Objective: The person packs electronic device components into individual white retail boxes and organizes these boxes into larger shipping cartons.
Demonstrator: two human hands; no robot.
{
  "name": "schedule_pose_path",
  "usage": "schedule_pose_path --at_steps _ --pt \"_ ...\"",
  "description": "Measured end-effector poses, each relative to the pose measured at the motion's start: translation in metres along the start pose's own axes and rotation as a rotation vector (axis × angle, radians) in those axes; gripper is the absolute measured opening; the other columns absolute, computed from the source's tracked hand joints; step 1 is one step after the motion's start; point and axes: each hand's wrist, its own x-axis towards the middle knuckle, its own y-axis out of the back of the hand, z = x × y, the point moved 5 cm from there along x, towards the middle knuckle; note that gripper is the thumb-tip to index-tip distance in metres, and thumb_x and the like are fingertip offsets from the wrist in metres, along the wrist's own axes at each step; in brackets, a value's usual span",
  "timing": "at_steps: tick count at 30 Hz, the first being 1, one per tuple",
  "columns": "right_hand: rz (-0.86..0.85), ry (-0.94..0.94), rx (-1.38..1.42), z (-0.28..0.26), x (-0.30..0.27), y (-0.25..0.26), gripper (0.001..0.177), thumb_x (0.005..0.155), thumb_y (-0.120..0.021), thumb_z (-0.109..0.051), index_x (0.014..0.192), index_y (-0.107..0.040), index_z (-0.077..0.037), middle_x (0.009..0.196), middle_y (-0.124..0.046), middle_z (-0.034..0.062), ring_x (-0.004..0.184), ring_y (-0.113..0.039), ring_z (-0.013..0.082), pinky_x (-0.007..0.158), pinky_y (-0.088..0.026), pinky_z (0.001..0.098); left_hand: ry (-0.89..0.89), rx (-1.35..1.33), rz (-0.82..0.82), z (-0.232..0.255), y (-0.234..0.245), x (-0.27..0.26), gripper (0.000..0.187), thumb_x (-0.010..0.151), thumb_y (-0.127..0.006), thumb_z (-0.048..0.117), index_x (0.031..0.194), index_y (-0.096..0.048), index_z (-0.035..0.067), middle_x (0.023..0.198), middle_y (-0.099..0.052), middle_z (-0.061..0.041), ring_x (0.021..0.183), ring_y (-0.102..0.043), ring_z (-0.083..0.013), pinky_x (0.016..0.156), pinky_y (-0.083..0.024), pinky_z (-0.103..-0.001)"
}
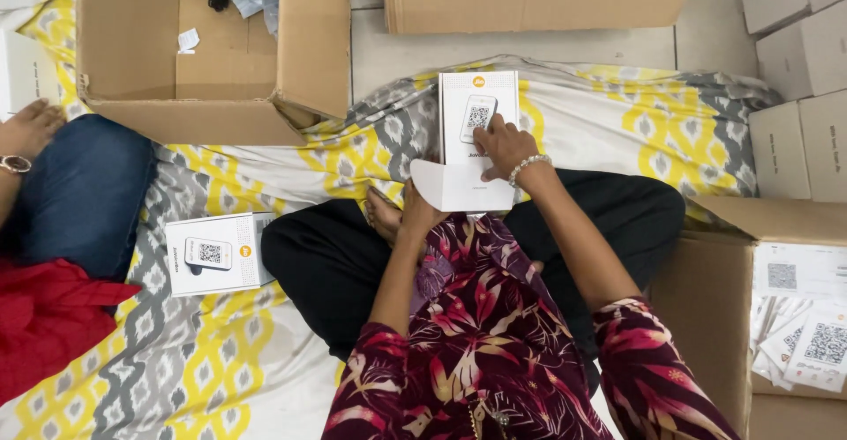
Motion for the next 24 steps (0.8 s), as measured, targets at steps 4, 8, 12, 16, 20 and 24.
schedule_pose_path --at_steps 4,8,12,16,20,24 --pt "0.127 0.020 0.038 0.003 -0.007 -0.015 0.058 0.068 -0.093 -0.031 0.111 -0.056 -0.018 0.116 -0.049 0.0101 0.109 -0.059 0.0309 0.083 -0.056 0.0462 0.019 0.606 -0.105 0.018 0.042 -0.014 0.083 0.084 -0.064 0.050 0.151 -0.038 0.009 0.161 -0.029 -0.021 0.152 -0.017 -0.0376 0.119 -0.017 -0.057" --pt "0.199 0.014 0.026 0.001 -0.006 -0.022 0.054 0.070 -0.090 -0.024 0.112 -0.056 -0.018 0.115 -0.049 0.0114 0.107 -0.058 0.0314 0.081 -0.056 0.0451 0.310 0.715 -0.315 0.034 0.080 -0.023 0.083 0.093 -0.056 0.053 0.156 -0.029 0.007 0.166 -0.022 -0.019 0.154 -0.012 -0.0367 0.120 -0.013 -0.060" --pt "0.226 -0.017 0.090 -0.003 -0.013 -0.024 0.046 0.073 -0.088 -0.024 0.108 -0.059 -0.019 0.117 -0.050 0.0082 0.114 -0.054 0.0297 0.091 -0.051 0.0436 0.193 0.355 -0.260 0.057 0.083 -0.005 0.080 0.103 -0.044 0.053 0.158 -0.027 -0.002 0.164 -0.029 -0.024 0.150 -0.030 -0.0389 0.122 -0.022 -0.059" --pt "0.548 0.193 0.405 0.001 -0.040 -0.015 0.059 0.079 -0.089 -0.031 0.130 -0.061 -0.020 0.144 -0.050 0.0136 0.120 -0.049 0.0326 0.102 -0.043 0.0486 0.021 0.029 -0.097 0.070 0.054 0.018 0.081 0.103 -0.038 0.058 0.157 -0.026 -0.001 0.161 -0.030 -0.026 0.148 -0.032 -0.0423 0.118 -0.025 -0.060" --pt "0.809 0.066 0.671 0.052 -0.029 -0.072 0.073 0.086 -0.084 -0.031 0.147 -0.048 -0.012 0.162 -0.033 0.0204 0.146 -0.037 0.0392 0.120 -0.035 0.0495 0.004 -0.032 -0.038 0.058 0.041 0.019 0.079 0.104 -0.037 0.060 0.158 -0.029 0.003 0.162 -0.033 -0.025 0.151 -0.028 -0.0462 0.120 -0.024 -0.061" --pt "0.442 -0.054 1.387 0.072 0.005 -0.125 0.085 0.096 -0.061 -0.052 0.159 -0.022 -0.009 0.164 -0.026 0.0186 0.152 -0.027 0.0338 0.121 -0.028 0.0474 0.054 -0.265 -0.080 0.067 0.053 0.011 0.087 0.099 -0.030 0.068 0.161 -0.025 0.007 0.164 -0.030 -0.023 0.150 -0.030 -0.0438 0.120 -0.027 -0.057"
